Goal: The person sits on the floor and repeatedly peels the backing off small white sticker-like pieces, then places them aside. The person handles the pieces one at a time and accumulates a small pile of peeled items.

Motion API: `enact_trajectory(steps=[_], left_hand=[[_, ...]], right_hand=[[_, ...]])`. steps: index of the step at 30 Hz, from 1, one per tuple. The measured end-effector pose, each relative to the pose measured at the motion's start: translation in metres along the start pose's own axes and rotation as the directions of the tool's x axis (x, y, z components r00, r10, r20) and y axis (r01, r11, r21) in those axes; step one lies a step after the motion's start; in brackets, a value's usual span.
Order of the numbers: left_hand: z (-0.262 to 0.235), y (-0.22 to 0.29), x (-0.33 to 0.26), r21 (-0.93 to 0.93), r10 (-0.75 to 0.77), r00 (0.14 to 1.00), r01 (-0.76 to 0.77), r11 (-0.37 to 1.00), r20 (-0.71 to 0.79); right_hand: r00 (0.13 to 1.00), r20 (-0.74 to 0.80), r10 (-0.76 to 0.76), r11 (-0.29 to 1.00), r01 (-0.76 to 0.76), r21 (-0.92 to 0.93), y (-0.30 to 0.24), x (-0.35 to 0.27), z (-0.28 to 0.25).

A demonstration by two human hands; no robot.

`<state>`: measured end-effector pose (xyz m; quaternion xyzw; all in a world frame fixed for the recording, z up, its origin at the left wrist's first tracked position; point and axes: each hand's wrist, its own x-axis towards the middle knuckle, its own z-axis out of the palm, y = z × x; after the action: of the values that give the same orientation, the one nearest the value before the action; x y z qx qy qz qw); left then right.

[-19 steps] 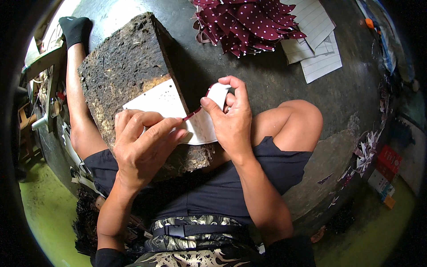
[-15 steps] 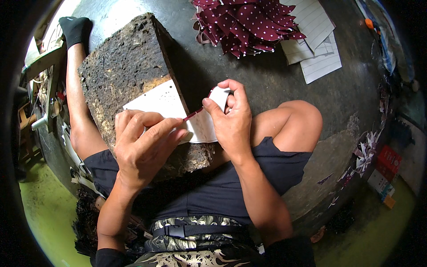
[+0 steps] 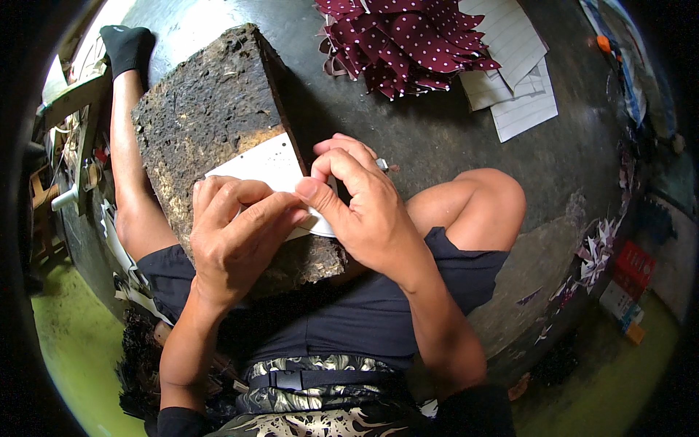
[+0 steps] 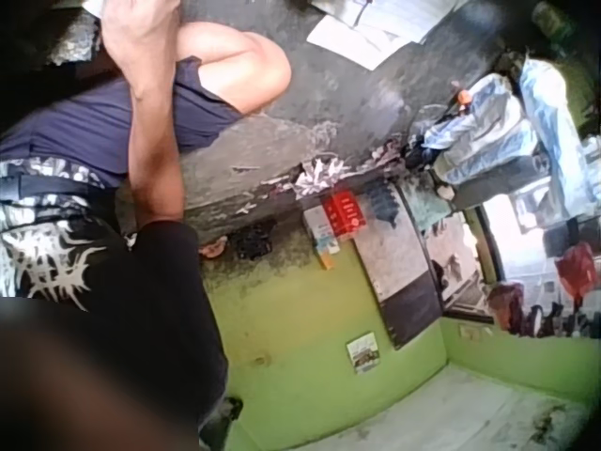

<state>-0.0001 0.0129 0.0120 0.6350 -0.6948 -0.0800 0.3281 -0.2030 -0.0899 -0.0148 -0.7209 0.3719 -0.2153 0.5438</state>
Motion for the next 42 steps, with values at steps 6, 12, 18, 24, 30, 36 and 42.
enact_trajectory(steps=[6,12,18,24,30,36,42], left_hand=[[0.001,0.001,0.000,0.001,-0.031,0.999,0.031,1.000,0.020],[0.002,0.000,0.000,-0.004,-0.019,1.000,0.019,1.000,-0.007],[0.004,0.001,0.001,0.009,-0.020,1.000,0.020,1.000,-0.020],[0.006,0.003,0.001,0.031,-0.013,0.999,0.015,0.999,-0.053],[0.007,0.003,0.000,0.042,-0.002,0.997,0.006,0.999,-0.075],[0.008,0.003,-0.001,0.045,-0.010,0.995,0.015,0.999,-0.097],[0.012,0.004,-0.003,0.114,0.031,0.996,-0.021,0.993,-0.085]], right_hand=[[0.992,0.036,0.120,0.946,-0.126,0.299,0.019,-0.002,0.007],[0.988,0.012,0.151,0.933,-0.147,0.327,0.026,-0.007,0.011],[0.987,-0.015,0.162,0.945,-0.150,0.290,0.031,-0.010,0.012],[0.984,-0.020,0.178,0.947,-0.166,0.275,0.032,-0.012,0.012],[0.984,-0.021,0.179,0.956,-0.169,0.242,0.030,-0.012,0.011],[0.986,0.002,0.164,0.958,-0.160,0.236,0.031,-0.012,0.010],[0.989,-0.035,0.141,0.963,-0.129,0.238,0.032,-0.012,0.014]])
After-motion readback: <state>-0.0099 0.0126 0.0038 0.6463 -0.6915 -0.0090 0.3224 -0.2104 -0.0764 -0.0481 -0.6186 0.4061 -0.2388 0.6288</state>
